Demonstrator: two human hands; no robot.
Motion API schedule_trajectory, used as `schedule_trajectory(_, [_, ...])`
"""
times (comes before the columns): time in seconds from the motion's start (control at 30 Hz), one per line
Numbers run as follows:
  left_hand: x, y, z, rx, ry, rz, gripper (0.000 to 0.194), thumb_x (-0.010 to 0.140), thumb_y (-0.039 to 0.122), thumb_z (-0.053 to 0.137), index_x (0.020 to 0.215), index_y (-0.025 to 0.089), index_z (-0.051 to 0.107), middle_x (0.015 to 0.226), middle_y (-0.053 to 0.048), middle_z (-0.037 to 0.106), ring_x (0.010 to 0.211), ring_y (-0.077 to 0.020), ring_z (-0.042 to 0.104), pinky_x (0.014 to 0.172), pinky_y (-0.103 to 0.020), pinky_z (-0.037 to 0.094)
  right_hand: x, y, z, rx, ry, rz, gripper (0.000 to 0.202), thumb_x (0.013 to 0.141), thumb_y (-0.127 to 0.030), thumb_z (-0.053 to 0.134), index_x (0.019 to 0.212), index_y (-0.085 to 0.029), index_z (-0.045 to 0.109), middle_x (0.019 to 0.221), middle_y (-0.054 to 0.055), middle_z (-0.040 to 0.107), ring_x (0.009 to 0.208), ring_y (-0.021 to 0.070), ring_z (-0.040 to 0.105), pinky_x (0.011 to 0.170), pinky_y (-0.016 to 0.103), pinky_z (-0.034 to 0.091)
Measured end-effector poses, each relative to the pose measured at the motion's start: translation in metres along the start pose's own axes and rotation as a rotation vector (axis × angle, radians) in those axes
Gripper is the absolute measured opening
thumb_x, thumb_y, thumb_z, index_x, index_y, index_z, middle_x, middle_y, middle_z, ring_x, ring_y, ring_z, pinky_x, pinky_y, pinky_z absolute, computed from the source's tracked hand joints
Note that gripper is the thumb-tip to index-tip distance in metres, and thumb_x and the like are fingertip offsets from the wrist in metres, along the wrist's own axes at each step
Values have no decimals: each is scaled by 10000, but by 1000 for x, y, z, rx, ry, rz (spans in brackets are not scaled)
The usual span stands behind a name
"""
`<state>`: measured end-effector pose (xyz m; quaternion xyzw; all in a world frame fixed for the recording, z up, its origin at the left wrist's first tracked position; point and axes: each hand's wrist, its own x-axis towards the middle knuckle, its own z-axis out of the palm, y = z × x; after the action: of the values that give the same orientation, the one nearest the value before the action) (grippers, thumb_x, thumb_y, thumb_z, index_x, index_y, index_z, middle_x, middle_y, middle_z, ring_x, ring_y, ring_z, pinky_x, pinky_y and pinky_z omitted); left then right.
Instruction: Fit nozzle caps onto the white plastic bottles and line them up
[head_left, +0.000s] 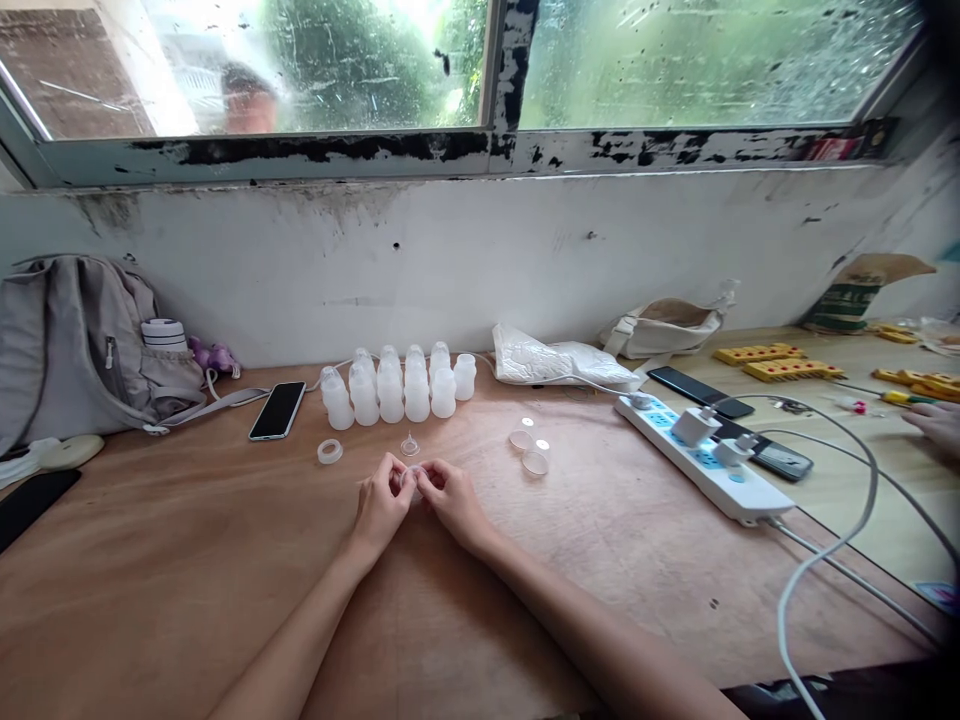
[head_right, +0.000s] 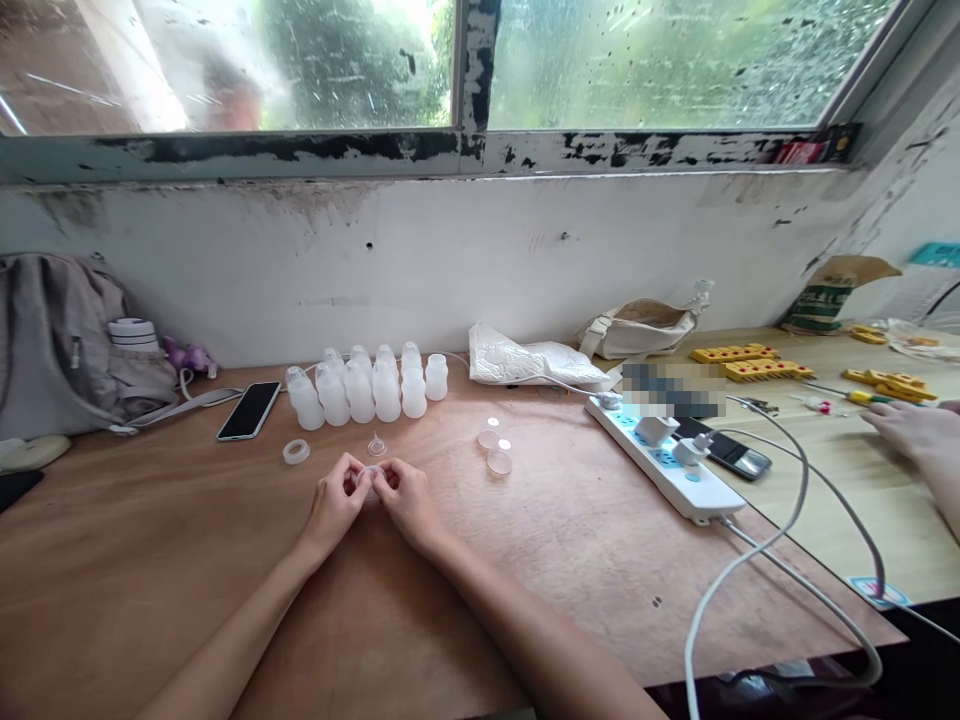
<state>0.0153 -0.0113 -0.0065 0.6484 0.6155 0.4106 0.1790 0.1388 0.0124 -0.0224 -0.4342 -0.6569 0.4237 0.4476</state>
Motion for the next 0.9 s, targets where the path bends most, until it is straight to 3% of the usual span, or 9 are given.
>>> schedule_trajectory(0.17, [2,-6,1,-87,-35,-20,136,783,308,435,841,202,496,697,-1,616,561,-126,580,560,-225,439,3,6,-2,27,-35,-38,211,748,-200,467,918,-185,591,778,22,627,573,115,555,524,225,470])
schedule_trajectory(0.33, [2,-10,3,-57,-48,31,160,736,241,494,892,205,499,789,-10,623,610,-121,584,609,-230,457,4,10,-1,24,-7,-37,194,701,-141,462,872,-190,539,758,12,610,600,117,554,542,230,470])
schedule_trajectory(0.9, [1,-5,3,53,-26,38,131,733,227,474,863,215,478,710,17,602,535,-111,538,575,-222,431,3,-2,-2,-60,35,-67,108,685,-161,474,784,-189,504,639,-25,546,534,99,487,501,206,384])
